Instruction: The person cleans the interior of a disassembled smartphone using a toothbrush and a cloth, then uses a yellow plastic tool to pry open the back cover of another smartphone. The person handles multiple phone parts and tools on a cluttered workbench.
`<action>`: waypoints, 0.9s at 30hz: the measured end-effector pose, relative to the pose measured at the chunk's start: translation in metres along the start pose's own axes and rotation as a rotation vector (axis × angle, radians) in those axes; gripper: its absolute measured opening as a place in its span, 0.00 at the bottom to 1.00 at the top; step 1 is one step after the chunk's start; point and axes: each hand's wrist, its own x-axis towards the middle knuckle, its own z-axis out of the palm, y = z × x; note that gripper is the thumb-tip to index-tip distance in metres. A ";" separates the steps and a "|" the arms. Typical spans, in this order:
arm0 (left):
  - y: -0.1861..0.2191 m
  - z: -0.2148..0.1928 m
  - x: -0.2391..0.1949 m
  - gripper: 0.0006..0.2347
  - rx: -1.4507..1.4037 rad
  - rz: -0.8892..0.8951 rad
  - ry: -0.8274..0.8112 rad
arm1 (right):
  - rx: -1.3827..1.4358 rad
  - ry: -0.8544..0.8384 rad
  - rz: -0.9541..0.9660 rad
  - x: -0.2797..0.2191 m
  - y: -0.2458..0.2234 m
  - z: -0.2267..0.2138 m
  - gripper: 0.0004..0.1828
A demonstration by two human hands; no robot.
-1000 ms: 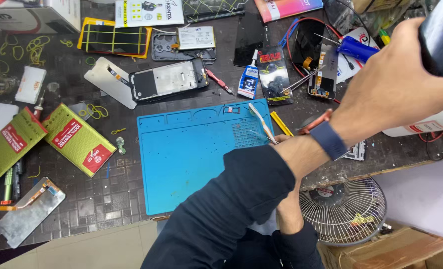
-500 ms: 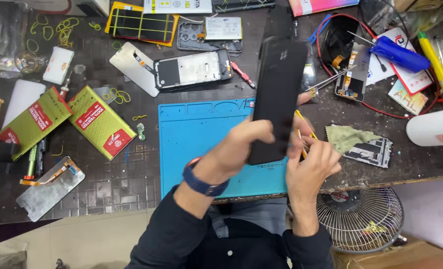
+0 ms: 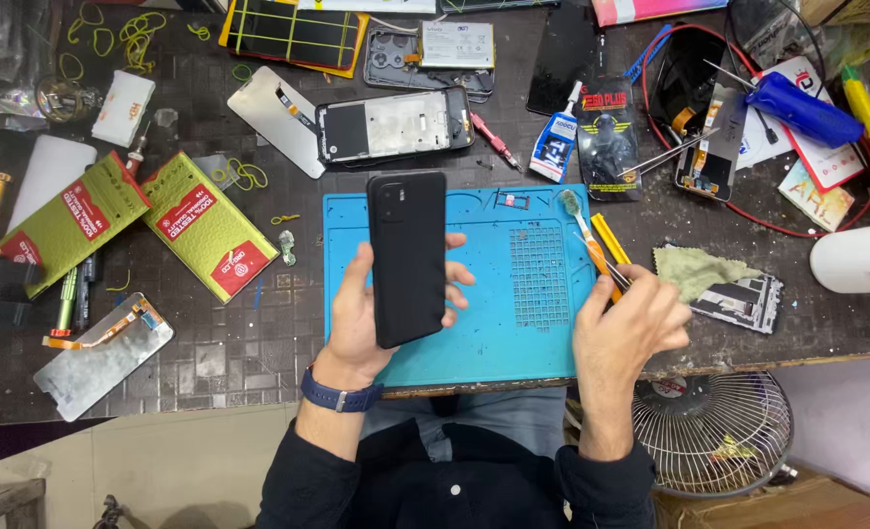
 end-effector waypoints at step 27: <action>-0.014 -0.024 0.003 0.37 -0.342 0.110 0.284 | 0.191 -0.134 -0.415 0.084 -0.079 0.009 0.06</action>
